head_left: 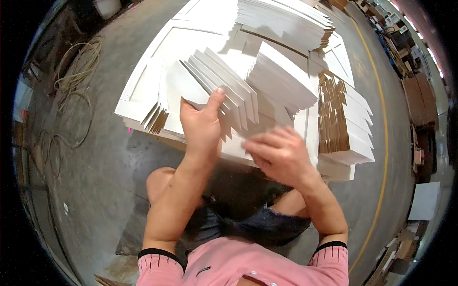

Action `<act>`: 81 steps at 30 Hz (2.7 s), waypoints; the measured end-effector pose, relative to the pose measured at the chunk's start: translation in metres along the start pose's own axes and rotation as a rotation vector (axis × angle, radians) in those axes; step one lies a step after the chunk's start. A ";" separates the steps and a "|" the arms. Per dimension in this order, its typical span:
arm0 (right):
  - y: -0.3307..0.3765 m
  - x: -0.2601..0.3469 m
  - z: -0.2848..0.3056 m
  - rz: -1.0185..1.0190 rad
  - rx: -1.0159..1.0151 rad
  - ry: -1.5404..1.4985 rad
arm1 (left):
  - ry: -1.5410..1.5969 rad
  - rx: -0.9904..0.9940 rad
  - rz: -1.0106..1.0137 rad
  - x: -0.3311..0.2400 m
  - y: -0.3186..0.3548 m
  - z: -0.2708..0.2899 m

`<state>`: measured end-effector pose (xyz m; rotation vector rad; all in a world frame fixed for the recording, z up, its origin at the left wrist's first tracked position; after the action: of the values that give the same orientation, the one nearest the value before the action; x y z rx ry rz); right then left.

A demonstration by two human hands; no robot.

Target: The person sands the edges of white wooden pieces one at a time using a sanding block while seated at a work table in a factory.

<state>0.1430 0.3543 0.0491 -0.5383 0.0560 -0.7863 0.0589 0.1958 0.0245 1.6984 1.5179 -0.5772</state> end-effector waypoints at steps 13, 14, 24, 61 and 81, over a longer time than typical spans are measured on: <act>0.019 0.010 -0.029 -0.029 0.077 -0.127 | 0.068 -0.002 -0.035 -0.002 -0.008 0.008; 0.017 0.006 -0.026 -0.059 0.030 -0.123 | 0.072 0.016 -0.032 -0.003 -0.009 0.010; -0.009 -0.004 -0.021 0.036 -0.351 0.102 | 0.064 0.017 0.012 0.006 -0.005 0.004; 0.001 -0.037 -0.011 -0.732 -0.189 -1.317 | 0.044 0.160 0.201 -0.004 0.003 0.006; 0.004 -0.035 -0.042 -0.825 -0.337 -1.333 | -0.062 0.266 0.354 0.015 0.010 -0.003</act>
<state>0.1101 0.3622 0.0062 -1.3581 -1.3577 -1.0678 0.0713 0.2079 0.0176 2.0730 1.0959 -0.6549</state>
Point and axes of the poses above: each hand's wrist, its own y-axis away from the middle knuckle, its own z-axis out of the back of the hand, x = y × z, the point moved 2 cm from there along -y, towards the middle knuckle, and after that the axes turned 10 degrees about z, right-handed, at the moved point
